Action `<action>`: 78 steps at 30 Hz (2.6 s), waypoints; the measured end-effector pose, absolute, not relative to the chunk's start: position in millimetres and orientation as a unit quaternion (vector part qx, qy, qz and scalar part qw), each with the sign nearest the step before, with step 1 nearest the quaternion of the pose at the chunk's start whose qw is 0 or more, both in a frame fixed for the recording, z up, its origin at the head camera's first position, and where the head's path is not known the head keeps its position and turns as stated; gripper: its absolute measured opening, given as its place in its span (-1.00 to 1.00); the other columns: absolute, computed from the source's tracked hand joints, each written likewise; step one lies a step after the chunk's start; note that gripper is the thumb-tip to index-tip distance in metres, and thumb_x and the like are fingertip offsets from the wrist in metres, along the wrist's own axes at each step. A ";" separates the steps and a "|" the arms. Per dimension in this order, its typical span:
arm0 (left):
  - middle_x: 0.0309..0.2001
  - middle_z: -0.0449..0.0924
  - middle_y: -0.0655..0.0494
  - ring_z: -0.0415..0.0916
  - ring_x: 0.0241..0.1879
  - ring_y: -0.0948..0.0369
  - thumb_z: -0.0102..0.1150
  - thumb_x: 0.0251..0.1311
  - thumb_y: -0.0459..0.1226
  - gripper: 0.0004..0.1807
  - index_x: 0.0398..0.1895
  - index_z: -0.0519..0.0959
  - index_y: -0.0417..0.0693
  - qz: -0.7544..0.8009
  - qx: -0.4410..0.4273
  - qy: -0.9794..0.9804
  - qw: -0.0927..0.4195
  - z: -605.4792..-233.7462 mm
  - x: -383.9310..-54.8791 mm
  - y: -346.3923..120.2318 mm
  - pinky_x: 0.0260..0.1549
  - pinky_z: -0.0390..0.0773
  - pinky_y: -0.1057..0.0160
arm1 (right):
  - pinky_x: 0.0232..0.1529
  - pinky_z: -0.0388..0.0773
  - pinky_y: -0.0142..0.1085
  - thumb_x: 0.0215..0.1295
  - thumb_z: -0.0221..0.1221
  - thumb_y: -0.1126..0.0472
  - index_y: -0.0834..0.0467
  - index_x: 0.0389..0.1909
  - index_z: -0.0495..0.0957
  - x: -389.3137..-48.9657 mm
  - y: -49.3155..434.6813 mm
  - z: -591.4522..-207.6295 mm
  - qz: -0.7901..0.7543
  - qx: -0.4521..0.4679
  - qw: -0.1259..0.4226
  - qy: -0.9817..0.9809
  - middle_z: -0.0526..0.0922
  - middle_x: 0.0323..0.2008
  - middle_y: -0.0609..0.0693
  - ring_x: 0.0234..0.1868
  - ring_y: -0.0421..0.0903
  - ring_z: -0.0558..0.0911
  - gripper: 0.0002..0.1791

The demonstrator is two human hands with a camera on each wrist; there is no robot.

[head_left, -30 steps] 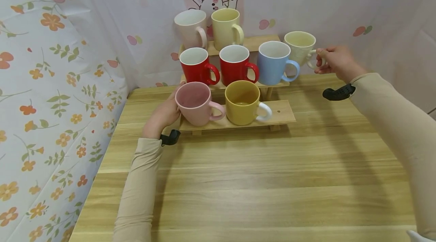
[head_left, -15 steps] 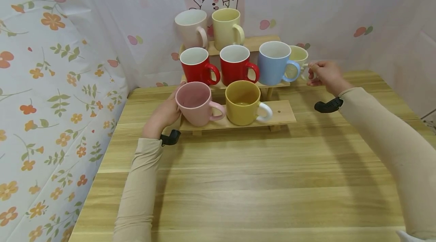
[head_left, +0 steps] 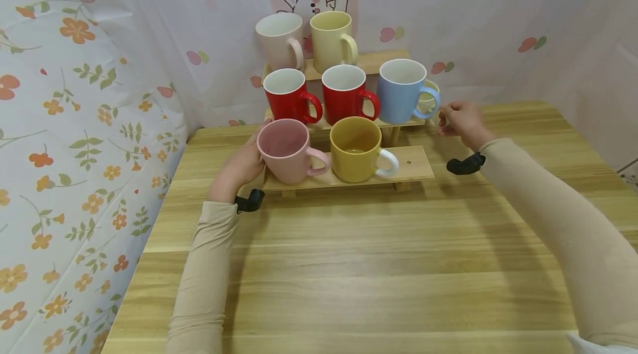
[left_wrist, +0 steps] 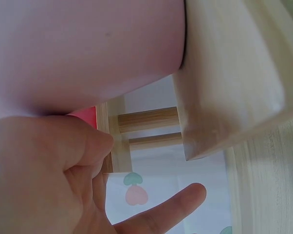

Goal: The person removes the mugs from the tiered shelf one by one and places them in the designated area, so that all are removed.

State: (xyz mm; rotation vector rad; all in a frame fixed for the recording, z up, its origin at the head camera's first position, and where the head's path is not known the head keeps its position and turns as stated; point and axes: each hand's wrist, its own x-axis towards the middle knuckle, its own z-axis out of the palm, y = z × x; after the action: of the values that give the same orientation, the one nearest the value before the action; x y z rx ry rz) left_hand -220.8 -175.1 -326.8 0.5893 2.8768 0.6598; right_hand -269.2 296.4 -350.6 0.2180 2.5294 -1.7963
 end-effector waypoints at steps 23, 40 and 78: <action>0.55 -0.29 0.04 0.00 0.46 -0.04 -0.37 0.51 -0.17 -0.38 0.54 -0.22 -0.05 0.232 0.200 0.950 0.060 -328.5 -220.5 -174.8 0.37 0.14 -0.07 | -0.48 0.64 -0.43 0.47 -0.16 0.20 0.42 -0.22 0.35 -267.2 283.4 -368.3 -0.578 0.083 0.028 0.811 0.48 -0.62 -0.14 -0.65 -0.32 0.59 -0.70; 0.55 -0.28 0.03 0.00 0.46 -0.06 -0.38 0.52 -0.15 -0.37 0.54 -0.24 -0.05 0.231 0.204 0.950 0.056 -330.4 -221.9 -176.7 0.36 0.15 -0.09 | -0.37 0.66 -0.40 0.47 -0.13 0.10 0.35 -0.28 0.35 -265.9 280.2 -358.3 -0.579 0.081 0.112 0.803 0.49 -0.51 -0.07 -0.57 -0.23 0.66 -0.66; 0.54 -0.26 -0.03 0.05 0.43 -0.11 -0.34 0.51 -0.21 -0.39 0.53 -0.18 -0.13 0.235 0.214 0.947 0.050 -330.2 -220.6 -176.0 0.34 0.17 -0.11 | -0.52 0.62 -0.42 0.42 -0.01 0.05 0.45 -0.06 0.37 -263.7 297.2 -283.9 -0.447 0.060 0.060 0.890 0.47 -0.57 -0.09 -0.64 -0.28 0.59 -0.54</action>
State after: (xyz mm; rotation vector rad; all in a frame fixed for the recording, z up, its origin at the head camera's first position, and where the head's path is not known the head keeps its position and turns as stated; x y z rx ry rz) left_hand -220.6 -176.0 -330.2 0.6527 2.8826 0.7152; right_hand -263.7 297.2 -283.9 0.1823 2.6960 -1.3541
